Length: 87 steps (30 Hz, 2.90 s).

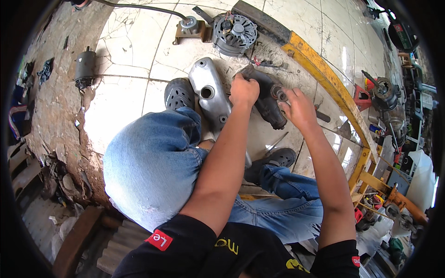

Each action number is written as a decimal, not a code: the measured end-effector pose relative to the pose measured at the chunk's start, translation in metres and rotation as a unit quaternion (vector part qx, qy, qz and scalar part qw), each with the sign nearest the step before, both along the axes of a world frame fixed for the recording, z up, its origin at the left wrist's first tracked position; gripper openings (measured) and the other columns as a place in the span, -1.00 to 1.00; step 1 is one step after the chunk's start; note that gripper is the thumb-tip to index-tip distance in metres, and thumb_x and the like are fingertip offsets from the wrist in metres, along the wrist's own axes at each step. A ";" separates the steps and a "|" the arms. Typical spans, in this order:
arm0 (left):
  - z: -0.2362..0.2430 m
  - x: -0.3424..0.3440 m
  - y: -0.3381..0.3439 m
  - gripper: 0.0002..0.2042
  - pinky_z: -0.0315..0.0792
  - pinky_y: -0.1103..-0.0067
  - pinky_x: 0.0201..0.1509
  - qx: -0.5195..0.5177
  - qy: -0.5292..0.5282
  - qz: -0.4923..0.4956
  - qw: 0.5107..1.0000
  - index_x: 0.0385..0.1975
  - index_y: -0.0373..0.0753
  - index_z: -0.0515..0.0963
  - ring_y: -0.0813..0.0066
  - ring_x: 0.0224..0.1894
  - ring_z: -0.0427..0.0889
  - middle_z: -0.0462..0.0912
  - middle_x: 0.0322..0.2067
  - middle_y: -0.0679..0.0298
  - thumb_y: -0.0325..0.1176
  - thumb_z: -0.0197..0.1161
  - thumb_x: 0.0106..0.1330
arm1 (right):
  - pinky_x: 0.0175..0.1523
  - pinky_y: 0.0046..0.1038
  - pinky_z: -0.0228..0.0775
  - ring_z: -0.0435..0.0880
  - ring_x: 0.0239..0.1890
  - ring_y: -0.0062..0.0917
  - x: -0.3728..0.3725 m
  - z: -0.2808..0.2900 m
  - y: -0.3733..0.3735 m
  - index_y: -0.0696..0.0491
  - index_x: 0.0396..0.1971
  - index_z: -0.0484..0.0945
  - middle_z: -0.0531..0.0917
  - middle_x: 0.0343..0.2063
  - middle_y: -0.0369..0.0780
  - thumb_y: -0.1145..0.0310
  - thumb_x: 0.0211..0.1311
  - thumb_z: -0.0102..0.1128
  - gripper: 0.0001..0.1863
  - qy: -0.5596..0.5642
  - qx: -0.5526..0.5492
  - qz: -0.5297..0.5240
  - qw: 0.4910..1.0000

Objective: The person sits on the floor and uses a metal file to scrape and smooth the surface of a metallic engine component. They repeatedly reposition the part and file different areas, occasionally pausing to inspect the surface.

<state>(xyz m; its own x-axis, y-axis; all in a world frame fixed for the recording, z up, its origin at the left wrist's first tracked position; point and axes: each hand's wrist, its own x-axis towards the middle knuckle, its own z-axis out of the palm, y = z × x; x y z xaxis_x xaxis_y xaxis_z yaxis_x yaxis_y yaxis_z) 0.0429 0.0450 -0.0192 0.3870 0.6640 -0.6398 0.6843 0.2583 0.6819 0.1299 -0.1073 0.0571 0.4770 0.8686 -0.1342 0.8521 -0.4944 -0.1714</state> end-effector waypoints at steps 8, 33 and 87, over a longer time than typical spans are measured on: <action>-0.001 0.002 -0.002 -0.65 0.33 0.21 0.15 -0.022 -0.004 -0.004 1.000 -0.03 -0.20 0.47 0.09 0.05 0.54 0.60 -0.05 0.08 -0.23 0.07 0.20 | -0.20 -0.16 0.43 0.60 -0.25 -0.14 -0.008 -0.007 0.005 0.03 -0.21 0.44 0.54 -0.32 -0.11 0.33 0.11 0.26 -0.73 -0.003 -0.037 -0.063 0.997; -0.015 0.002 0.000 -0.65 0.29 0.22 0.18 -0.032 -0.035 -0.017 0.999 -0.03 -0.18 0.47 0.09 0.06 0.54 0.61 -0.07 0.06 -0.22 0.04 0.20 | -0.28 -0.13 0.47 0.63 -0.35 -0.07 -0.005 -0.016 0.009 0.14 -0.32 0.44 0.62 -0.45 0.00 0.10 0.08 0.32 -0.59 -0.024 -0.005 -0.089 0.996; 0.201 -0.006 0.129 -0.52 0.44 0.35 0.08 0.294 0.098 -0.588 0.747 -0.12 -0.31 0.61 0.12 -0.01 0.59 0.63 -0.08 0.05 0.01 0.07 0.27 | -0.14 -0.09 0.44 0.62 -0.26 0.04 -0.015 -0.015 0.024 0.30 -0.41 0.58 0.63 -0.40 0.14 -0.09 0.15 0.09 -0.40 0.022 -0.017 -0.299 0.954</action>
